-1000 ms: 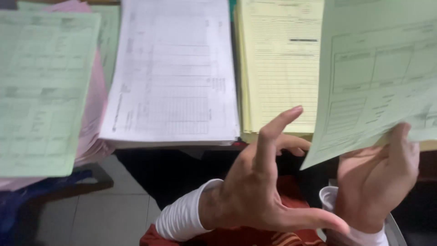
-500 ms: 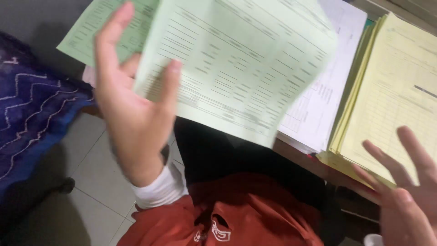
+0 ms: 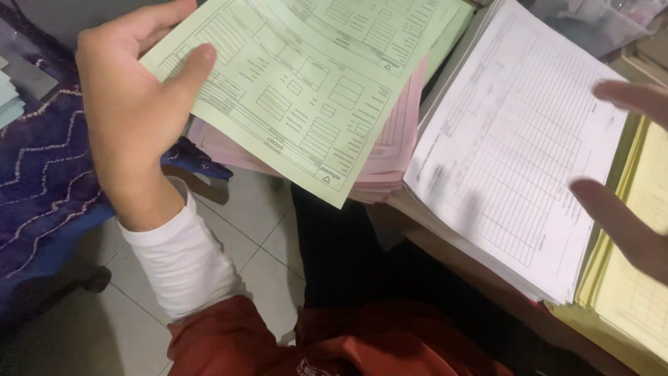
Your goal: Sorting and organizing stacks of colored and white paper documents on a desk.
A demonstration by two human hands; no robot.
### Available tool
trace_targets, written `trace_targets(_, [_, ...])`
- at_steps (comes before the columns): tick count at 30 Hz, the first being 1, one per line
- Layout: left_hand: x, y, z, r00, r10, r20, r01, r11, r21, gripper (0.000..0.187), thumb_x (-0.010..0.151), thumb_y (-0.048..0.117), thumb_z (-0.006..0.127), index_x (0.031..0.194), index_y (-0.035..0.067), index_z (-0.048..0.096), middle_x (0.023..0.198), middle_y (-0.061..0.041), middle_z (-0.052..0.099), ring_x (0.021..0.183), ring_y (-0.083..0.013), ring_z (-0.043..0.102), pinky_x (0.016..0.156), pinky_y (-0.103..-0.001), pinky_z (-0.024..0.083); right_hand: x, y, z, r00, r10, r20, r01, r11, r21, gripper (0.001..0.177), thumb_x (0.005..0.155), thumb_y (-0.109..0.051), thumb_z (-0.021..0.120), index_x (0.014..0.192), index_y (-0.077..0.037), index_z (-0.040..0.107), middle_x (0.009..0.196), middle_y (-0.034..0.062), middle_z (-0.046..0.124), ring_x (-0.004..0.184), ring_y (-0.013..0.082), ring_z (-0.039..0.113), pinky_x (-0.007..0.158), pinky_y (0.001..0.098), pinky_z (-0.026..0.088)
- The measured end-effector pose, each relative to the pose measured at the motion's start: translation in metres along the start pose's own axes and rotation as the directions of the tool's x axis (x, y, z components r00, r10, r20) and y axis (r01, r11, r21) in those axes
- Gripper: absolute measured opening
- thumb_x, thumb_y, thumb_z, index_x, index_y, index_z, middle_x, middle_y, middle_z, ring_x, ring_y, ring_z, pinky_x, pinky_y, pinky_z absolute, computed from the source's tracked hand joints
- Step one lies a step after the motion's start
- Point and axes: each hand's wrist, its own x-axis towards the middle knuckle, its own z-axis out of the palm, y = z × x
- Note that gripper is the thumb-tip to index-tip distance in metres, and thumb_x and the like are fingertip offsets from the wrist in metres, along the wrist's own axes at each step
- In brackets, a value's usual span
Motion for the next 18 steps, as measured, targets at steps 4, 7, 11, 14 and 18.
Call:
trace_targets(4, [0.003, -0.014, 0.005, 0.999, -0.024, -0.027, 0.026, 0.997, 0.077, 0.03, 0.1, -0.009, 0.072, 0.128, -0.018, 0.071, 0.122, -0.028, 0.075, 0.11, -0.0292, 0.075, 0.092, -0.035, 0.058, 0.089, 0.014, 0.014, 0.958, -0.245, 0.149, 0.284, 0.888, -0.362, 0.066, 0.102, -0.023, 0.066, 0.157, 0.013, 0.058, 0.142, 0.0323, 0.07, 0.128, 0.0472, 0.067, 0.115, 0.0624, 0.048])
trace_targets(7, [0.001, -0.021, 0.004, 0.999, -0.044, -0.005, 0.044, 0.996, 0.074, 0.031, 0.102, -0.004, 0.07, 0.131, -0.015, 0.072, 0.122, -0.026, 0.075, 0.107, -0.028, 0.075, 0.09, -0.035, 0.056, 0.145, 0.03, 0.037, 0.943, -0.104, 0.315, 0.264, 0.81, -0.523, 0.078, 0.09, -0.035, 0.066, 0.161, -0.009, 0.048, 0.142, 0.0267, 0.066, 0.13, 0.042, 0.062, 0.099, 0.0609, 0.055])
trace_targets(11, [-0.019, -0.022, 0.005, 0.981, -0.043, -0.188, 0.062, 0.994, 0.093, 0.039, 0.116, 0.019, 0.06, 0.145, -0.007, 0.058, 0.134, -0.022, 0.065, 0.108, -0.0288, 0.062, 0.083, -0.036, 0.046, 0.2, 0.03, 0.057, 0.902, -0.072, 0.426, 0.25, 0.891, -0.38, 0.09, 0.073, -0.006, 0.074, 0.157, -0.002, 0.043, 0.158, 0.0256, 0.045, 0.132, 0.0433, 0.051, 0.1, 0.0583, 0.047])
trace_targets(14, [-0.043, -0.035, 0.011, 0.949, -0.113, -0.293, 0.105, 0.994, -0.042, 0.056, 0.119, 0.043, 0.044, 0.148, -0.004, 0.049, 0.145, -0.022, 0.055, 0.13, -0.0345, 0.057, 0.107, -0.044, 0.046, 0.223, 0.02, 0.066, 0.831, 0.241, 0.501, 0.024, 0.885, -0.465, 0.101, 0.074, -0.016, 0.08, 0.163, -0.017, 0.033, 0.152, 0.0199, 0.048, 0.12, 0.042, 0.057, 0.087, 0.0573, 0.052])
trace_targets(18, [-0.072, -0.066, 0.026, 0.951, -0.205, -0.233, 0.126, 0.942, -0.312, 0.077, 0.112, 0.063, 0.035, 0.153, -0.002, 0.037, 0.155, -0.023, 0.049, 0.146, -0.0358, 0.05, 0.131, -0.05, 0.042, 0.235, 0.034, 0.078, 0.805, 0.296, 0.514, -0.017, 0.877, -0.48, 0.116, 0.066, -0.024, 0.091, 0.166, -0.018, 0.032, 0.137, 0.0175, 0.064, 0.111, 0.0416, 0.066, 0.087, 0.0551, 0.052])
